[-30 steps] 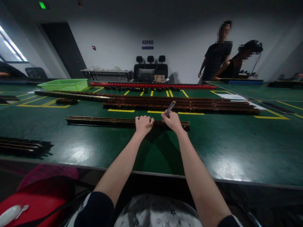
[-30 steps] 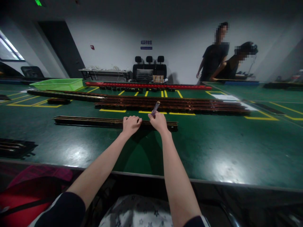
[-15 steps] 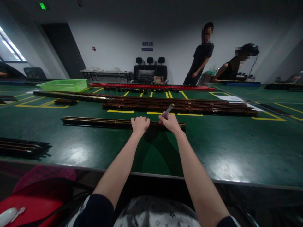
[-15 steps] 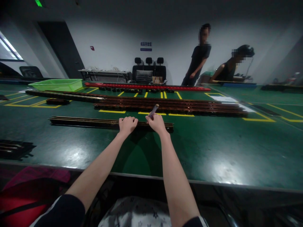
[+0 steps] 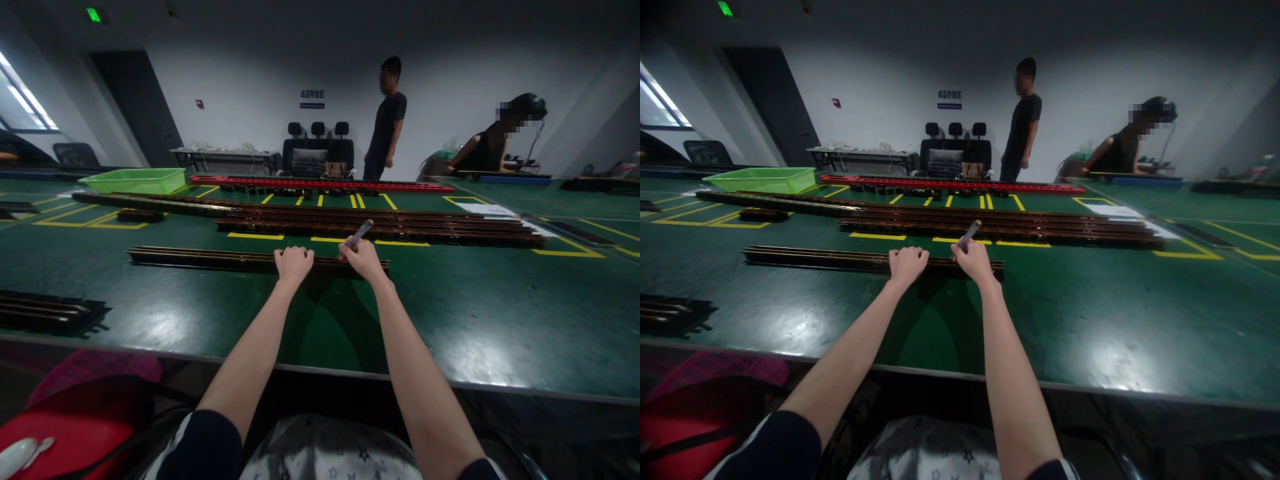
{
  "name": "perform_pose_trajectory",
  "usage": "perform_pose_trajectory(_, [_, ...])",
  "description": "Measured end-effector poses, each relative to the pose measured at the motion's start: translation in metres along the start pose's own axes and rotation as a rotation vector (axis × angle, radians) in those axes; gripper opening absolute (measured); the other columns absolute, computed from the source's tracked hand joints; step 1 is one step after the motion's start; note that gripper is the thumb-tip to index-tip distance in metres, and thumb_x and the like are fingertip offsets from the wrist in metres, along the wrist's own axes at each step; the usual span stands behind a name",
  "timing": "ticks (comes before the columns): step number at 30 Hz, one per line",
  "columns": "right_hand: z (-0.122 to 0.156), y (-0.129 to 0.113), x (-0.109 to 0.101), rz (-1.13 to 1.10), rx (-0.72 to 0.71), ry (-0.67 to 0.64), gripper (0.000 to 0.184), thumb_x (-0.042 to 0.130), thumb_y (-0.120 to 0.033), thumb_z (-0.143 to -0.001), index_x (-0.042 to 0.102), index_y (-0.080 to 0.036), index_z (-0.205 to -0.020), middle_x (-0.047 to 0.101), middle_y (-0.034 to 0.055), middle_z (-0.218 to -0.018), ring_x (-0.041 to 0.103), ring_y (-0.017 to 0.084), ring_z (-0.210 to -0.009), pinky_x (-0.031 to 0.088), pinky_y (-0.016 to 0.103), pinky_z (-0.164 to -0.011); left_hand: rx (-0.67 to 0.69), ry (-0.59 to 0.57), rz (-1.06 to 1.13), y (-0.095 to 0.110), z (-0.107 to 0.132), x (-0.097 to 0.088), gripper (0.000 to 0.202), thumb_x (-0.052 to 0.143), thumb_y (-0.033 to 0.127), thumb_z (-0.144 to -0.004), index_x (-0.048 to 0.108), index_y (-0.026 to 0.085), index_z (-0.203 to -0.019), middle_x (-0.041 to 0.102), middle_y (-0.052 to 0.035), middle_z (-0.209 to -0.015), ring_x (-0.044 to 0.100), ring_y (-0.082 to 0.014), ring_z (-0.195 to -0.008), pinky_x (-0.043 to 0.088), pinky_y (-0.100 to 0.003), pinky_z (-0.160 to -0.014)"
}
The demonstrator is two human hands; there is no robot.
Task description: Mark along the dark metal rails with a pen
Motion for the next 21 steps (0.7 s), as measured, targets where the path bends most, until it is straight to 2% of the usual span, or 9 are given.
perform_pose_trajectory(10, [0.0043,-0.0014,-0.0058,0.027,0.05,0.056,0.013,0.053,-0.023,-0.088,0.058,-0.015,-0.079,0.065,0.0059,-0.071,0.064,0.017,-0.07,0.05,0.029,-0.071,-0.006,-0.011,0.043,-0.0012,-0.0007,0.0017,0.044,0.03,0.036,-0.09,0.063,0.016,-0.067,0.067,-0.0103,-0.078,0.059,-0.0208,-0.075,0.037,-0.042,-0.09])
perform_pose_trajectory(15, [0.0057,-0.0011,-0.0056,0.028,0.04,0.066,0.015,0.053,-0.024,-0.087,0.059,-0.014,-0.078,0.065,0.007,-0.073,0.063,0.018,-0.069,0.051,0.032,-0.073,-0.019,-0.041,0.038,-0.0002,-0.0006,-0.0003,0.044,0.03,0.037,-0.09,0.062,0.016,-0.067,0.067,-0.0099,-0.078,0.059,-0.0201,-0.076,0.036,-0.042,-0.091])
perform_pose_trajectory(21, [0.0032,0.0007,-0.0055,0.071,0.026,0.069,0.016,0.053,-0.023,-0.087,0.061,-0.013,-0.079,0.065,0.0073,-0.072,0.063,0.017,-0.069,0.049,0.03,-0.072,-0.017,-0.046,0.008,0.002,-0.0002,-0.0024,0.044,0.029,0.035,-0.091,0.064,0.015,-0.072,0.068,-0.0107,-0.083,0.059,-0.0209,-0.08,0.036,-0.042,-0.09])
Point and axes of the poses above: each hand's wrist, its own z-axis away from the middle knuckle, its own x-axis out of the palm, y = z × x, the point moved 1 cm from there along -z, towards the middle knuckle
